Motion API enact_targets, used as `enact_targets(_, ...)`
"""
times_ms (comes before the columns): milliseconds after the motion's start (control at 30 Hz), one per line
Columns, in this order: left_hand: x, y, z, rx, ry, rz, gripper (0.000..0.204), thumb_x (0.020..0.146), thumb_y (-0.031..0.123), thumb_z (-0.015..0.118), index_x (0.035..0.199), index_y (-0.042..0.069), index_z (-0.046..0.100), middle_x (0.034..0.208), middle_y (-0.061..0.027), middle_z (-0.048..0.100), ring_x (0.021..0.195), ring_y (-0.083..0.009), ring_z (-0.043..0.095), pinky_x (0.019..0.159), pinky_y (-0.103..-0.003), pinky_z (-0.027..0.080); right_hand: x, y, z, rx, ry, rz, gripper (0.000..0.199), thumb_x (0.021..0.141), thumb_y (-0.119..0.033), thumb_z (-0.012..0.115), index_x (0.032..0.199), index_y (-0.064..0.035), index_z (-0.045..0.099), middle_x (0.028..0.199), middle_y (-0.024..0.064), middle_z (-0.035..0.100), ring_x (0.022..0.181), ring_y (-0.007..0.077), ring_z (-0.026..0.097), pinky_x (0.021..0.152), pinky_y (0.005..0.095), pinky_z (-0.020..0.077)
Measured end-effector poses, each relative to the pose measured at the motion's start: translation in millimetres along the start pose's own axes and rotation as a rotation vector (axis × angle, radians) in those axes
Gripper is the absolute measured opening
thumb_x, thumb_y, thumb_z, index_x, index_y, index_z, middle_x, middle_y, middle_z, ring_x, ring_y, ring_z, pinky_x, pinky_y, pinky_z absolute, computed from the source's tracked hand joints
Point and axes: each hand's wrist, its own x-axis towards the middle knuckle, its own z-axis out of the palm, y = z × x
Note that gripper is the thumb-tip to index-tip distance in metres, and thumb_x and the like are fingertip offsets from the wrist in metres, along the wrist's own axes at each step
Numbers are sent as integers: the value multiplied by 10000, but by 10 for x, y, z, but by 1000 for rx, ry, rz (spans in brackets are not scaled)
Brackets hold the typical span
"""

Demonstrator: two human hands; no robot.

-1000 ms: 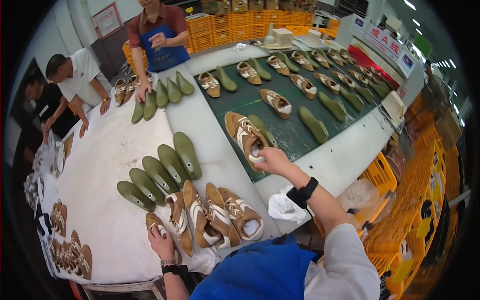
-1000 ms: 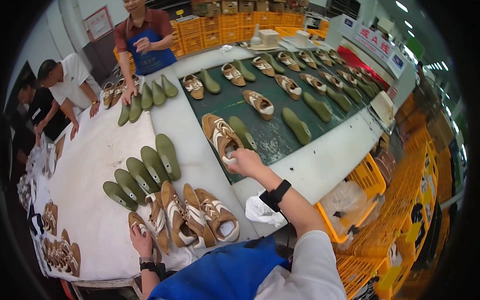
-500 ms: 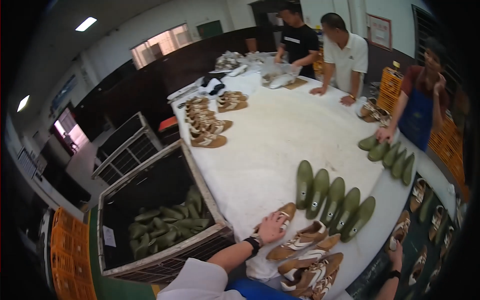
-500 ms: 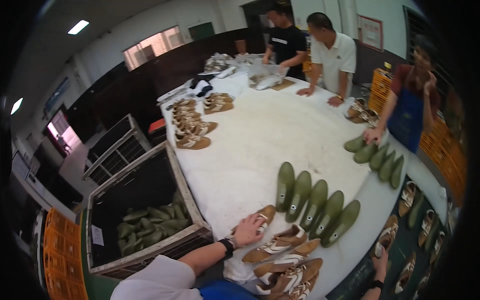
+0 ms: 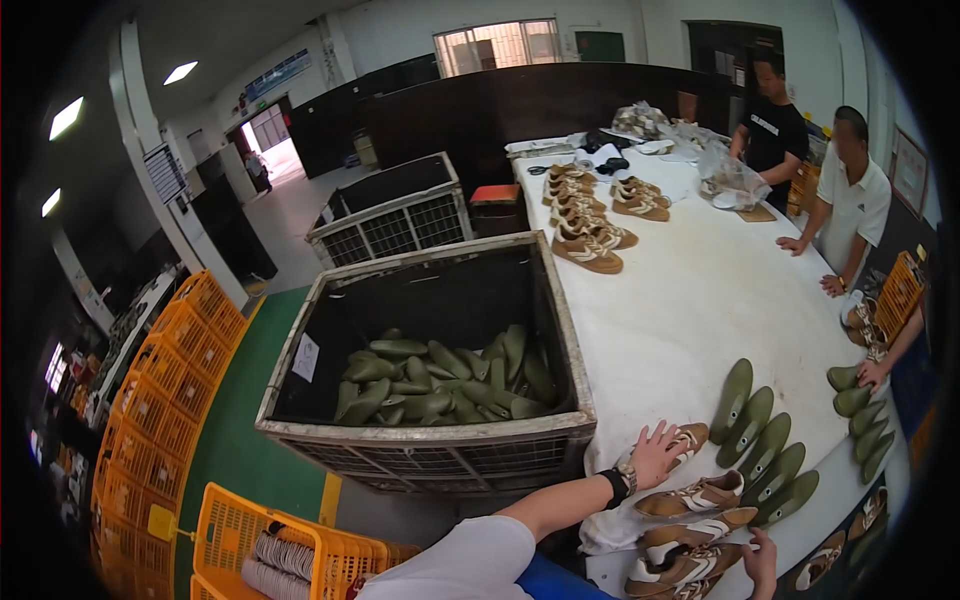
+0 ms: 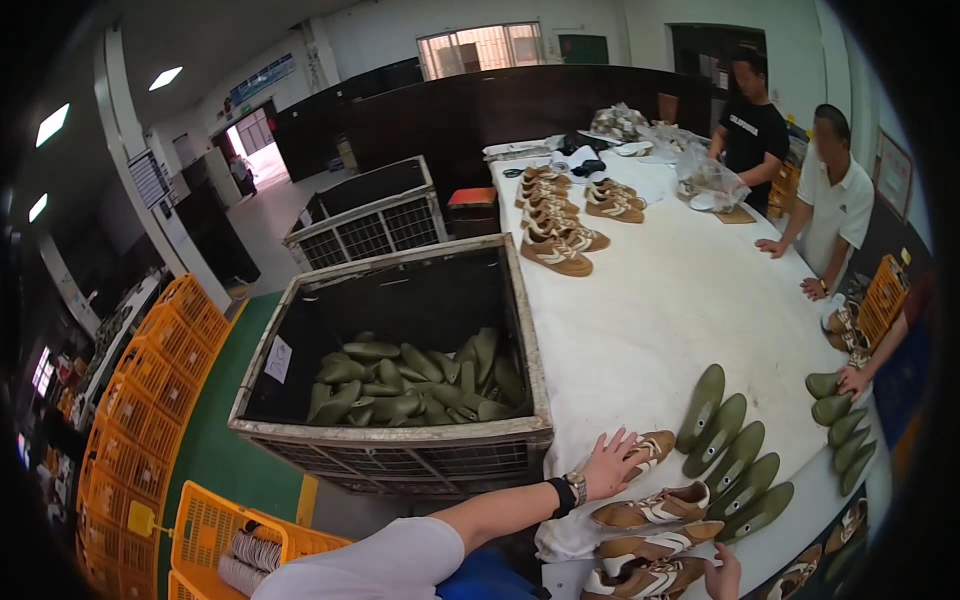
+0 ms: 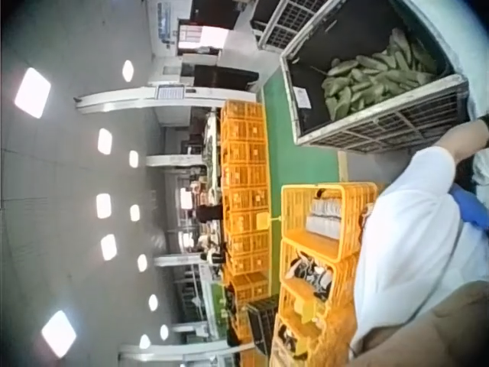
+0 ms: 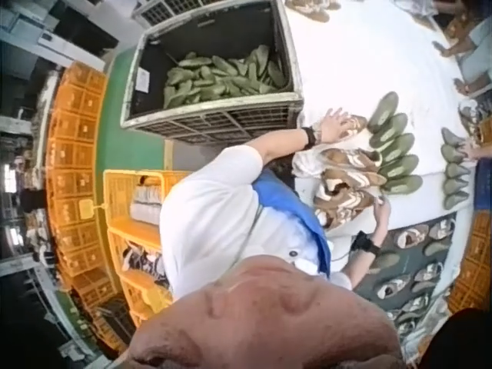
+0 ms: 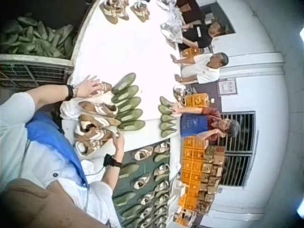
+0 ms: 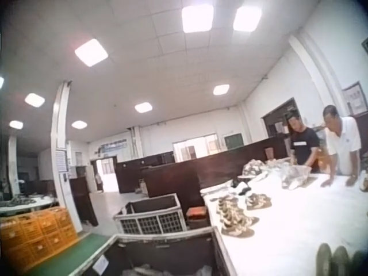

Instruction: The recorder is matching finished brown and white shoes with green plastic shoe lasts and organizing them on a factory workbench and conveyor belt.

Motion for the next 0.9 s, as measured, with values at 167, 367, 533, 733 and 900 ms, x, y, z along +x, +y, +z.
enact_targets(167, -481, -373, 80, -264, -237, -174, 713, 646, 215, 699, 1289, 197, 392, 1392, -204, 188, 1212, -396, 311, 893, -480, 398, -53, -580, 220, -436, -200, 14, 862, 635, -242, 663, 1369, -81, 240, 909, 215, 616, 864, 387, 574, 781, 439, 452)
enact_targets(367, -429, -368, 209, -234, -193, -97, 643, 631, 105, 660, 1231, 167, 437, 1388, -235, 162, 1144, -423, 363, 868, -451, 437, -118, -303, 367, -353, -174, 142, 916, 663, -240, 666, 1396, -79, 141, 865, 199, 624, 836, 358, 587, 777, 415, 450)
enact_targets(533, -361, -372, 199, -169, -297, -107, 634, 614, 79, 651, 1209, 165, 447, 1363, -262, 178, 1112, -443, 388, 841, -449, 453, -339, -200, 423, -149, -122, 136, 761, 744, -117, 617, 1377, -35, 203, 1172, 226, 502, 991, 293, 564, 813, 374, 447)
enact_targets(733, -307, -357, 286, -122, -257, -102, 500, 629, 83, 638, 1107, 150, 509, 1304, -274, 225, 1033, -466, 441, 768, -459, 488, -1162, -1193, 432, -27, 84, 316, 492, 857, -237, 564, 1259, 1, 411, 1015, 250, 571, 951, 265, 570, 828, 338, 437)
enact_targets(900, -78, -303, 478, -236, -157, 38, 175, 764, 197, 513, 899, 97, 562, 1109, -249, 409, 921, -411, 525, 754, -485, 463, -1513, -190, 1337, 566, 372, 156, 657, 761, -77, 607, 1330, 12, 288, 1238, 204, 457, 1094, 265, 506, 910, 353, 412)
